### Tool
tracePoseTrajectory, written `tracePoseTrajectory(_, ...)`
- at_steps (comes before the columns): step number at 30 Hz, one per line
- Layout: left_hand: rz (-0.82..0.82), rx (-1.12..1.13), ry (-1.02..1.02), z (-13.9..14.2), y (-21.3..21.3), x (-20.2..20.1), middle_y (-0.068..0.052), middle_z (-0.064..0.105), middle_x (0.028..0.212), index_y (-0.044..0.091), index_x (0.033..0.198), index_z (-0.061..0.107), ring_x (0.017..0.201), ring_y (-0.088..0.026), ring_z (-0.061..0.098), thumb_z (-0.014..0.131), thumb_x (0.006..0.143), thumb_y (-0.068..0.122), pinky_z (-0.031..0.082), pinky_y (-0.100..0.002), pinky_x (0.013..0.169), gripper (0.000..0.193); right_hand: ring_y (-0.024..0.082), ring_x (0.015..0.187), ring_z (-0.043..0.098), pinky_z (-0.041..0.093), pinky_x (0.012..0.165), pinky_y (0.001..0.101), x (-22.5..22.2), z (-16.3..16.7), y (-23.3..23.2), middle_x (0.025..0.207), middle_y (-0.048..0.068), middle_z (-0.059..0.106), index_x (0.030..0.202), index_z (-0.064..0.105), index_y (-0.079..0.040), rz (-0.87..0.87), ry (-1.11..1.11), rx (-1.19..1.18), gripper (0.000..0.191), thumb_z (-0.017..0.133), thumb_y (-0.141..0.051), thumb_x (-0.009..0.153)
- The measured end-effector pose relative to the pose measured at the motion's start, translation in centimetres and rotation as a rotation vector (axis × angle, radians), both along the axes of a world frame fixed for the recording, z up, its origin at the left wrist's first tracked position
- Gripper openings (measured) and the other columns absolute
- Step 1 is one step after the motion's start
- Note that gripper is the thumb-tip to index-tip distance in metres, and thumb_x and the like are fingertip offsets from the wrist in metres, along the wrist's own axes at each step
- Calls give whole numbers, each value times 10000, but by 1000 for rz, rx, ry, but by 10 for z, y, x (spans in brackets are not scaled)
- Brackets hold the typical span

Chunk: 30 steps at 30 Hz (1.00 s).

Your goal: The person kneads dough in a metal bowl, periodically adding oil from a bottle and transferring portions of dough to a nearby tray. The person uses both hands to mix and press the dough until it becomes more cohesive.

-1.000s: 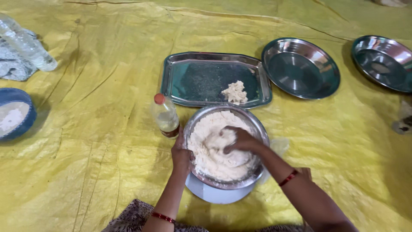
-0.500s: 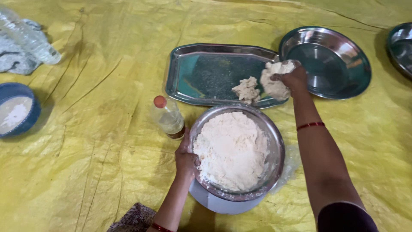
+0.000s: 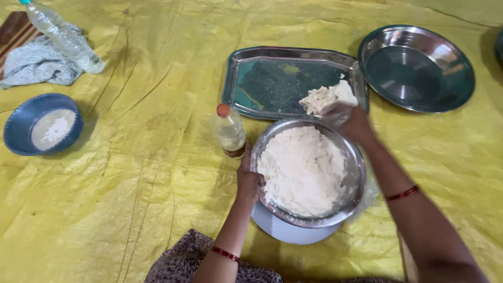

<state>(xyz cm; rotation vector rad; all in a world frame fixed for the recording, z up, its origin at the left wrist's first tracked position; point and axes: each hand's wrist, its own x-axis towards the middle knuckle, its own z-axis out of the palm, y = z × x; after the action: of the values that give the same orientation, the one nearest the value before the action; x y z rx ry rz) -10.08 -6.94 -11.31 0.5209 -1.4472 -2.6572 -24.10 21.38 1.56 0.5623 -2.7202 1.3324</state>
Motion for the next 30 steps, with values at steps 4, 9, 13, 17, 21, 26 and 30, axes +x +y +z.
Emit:
tracePoseTrajectory(4, -35, 42, -4, 3, -2, -7, -156, 624, 1412, 188, 1622, 336, 588, -117, 581, 375, 602, -269, 383, -221, 390, 1118, 233, 987, 759, 617, 879, 374, 56, -18, -71, 1180, 90, 771, 1163, 759, -153, 169, -123, 49, 337, 801, -282, 855)
tracePoseTrajectory(9, -82, 115, 50, 5, -6, -9, -96, 589, 1444, 181, 1603, 347, 721, -130, 646, 365, 604, -284, 427, -229, 415, 1102, 376, 1121, 639, 490, 1009, 458, 89, -47, -129, 1221, 195, 690, 1206, 723, -122, 380, 146, 289, 398, 774, -360, 892)
tracePoseTrajectory(13, 1, 259, 68, 5, -1, -11, -123, 588, 1485, 123, 1613, 395, 902, -105, 737, 324, 638, -278, 483, -213, 488, 1056, 333, 1071, 671, 471, 1129, 444, 100, -58, -114, 1067, 131, 740, 1218, 764, -244, 618, 202, 690, 413, 760, -221, 806)
tracePoseTrajectory(17, 25, 170, 45, 6, 2, -14, -95, 635, 1415, 156, 1559, 446, 647, -127, 602, 350, 637, -270, 394, -219, 392, 1020, 246, 1092, 683, 543, 996, 411, 85, -41, -57, 1102, 67, 751, 1019, 795, -211, 375, -85, 669, 341, 812, -244, 680)
tracePoseTrajectory(21, 24, 152, -11, 8, 2, -15, -123, 681, 1291, 101, 1499, 518, 577, -128, 565, 353, 642, -270, 368, -236, 378, 949, 313, 1163, 664, 520, 1033, 433, 53, -17, -45, 1255, 121, 714, 1213, 721, -210, 35, 15, 461, 481, 791, -448, 801)
tracePoseTrajectory(26, 40, 135, -48, 9, 2, -14, -110, 713, 1195, 77, 1457, 552, 501, -121, 528, 346, 644, -265, 355, -250, 370, 906, 389, 1357, 495, 385, 1141, 523, 43, -8, -103, 1484, 150, 530, 1388, 601, -268, 133, -21, 651, 788, 805, -676, 745)
tracePoseTrajectory(30, 46, 171, -1, 7, 3, -12, -120, 708, 1112, 67, 1470, 547, 490, -109, 503, 353, 684, -251, 372, -248, 384, 870, 411, 1398, 440, 370, 1118, 616, 72, -16, -115, 1554, 173, 422, 1469, 523, -320, 247, -159, 897, 833, 822, -575, 735)
